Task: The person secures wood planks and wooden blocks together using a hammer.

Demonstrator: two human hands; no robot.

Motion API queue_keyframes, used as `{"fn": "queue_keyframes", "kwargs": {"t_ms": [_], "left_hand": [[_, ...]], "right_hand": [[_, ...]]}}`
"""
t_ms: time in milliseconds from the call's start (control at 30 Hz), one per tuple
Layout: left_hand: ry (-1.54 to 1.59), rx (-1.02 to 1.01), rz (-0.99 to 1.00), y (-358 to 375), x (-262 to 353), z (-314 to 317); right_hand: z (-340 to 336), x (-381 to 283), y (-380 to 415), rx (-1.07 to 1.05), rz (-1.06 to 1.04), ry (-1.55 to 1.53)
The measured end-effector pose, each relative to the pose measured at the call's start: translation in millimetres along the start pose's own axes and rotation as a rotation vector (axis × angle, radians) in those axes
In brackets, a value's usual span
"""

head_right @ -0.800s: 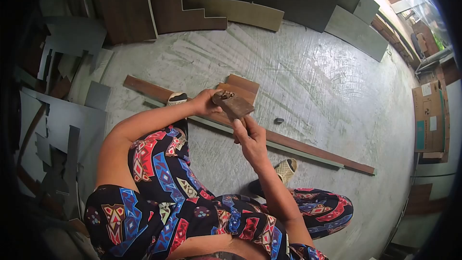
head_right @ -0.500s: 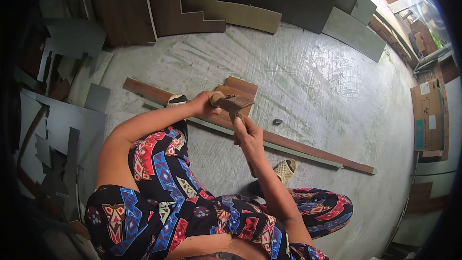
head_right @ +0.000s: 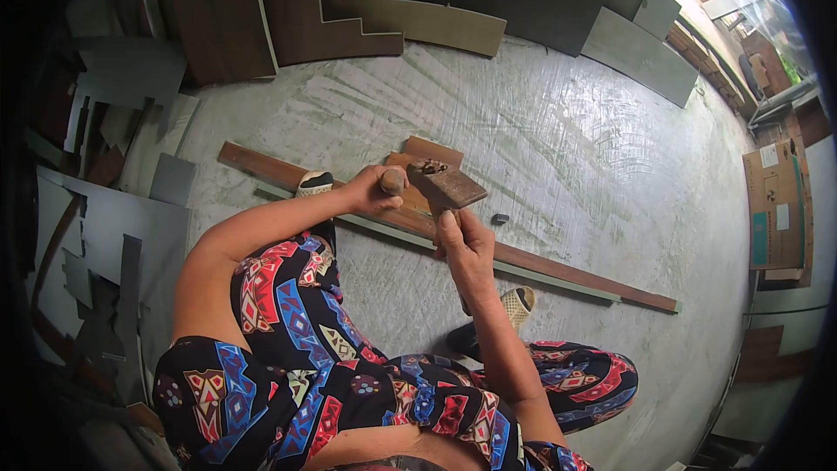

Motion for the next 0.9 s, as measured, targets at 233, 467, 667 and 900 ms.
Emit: {"fn": "queue_keyframes", "kwargs": {"t_ms": [233,467,667,900], "left_hand": [[0.021,0.019,-0.019,0,-3,-1],[-0.039,0.029,0.002,1,7,-1],[-0.139,-0.07,-0.075,0,-8,10],[-0.116,-0.053,-0.004,-3,1,8]], "right_hand": [[4,4,1,-0.006,0.048,-0.031],[12,3,2,-0.015,0.005,-0.002],[22,28,-2,-0.054,0.122,0.007],[22,9,3,-0.042,0.033,0.035]]}}
Point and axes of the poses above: each hand's wrist, its own y-axis away from the middle knuckle, its own z-axis out of the palm, x = y × z, the point moved 8 cm from there along -y, towards the middle knuckle, and after that the axes turned 4 degrees about z, right-handed, at the moved point
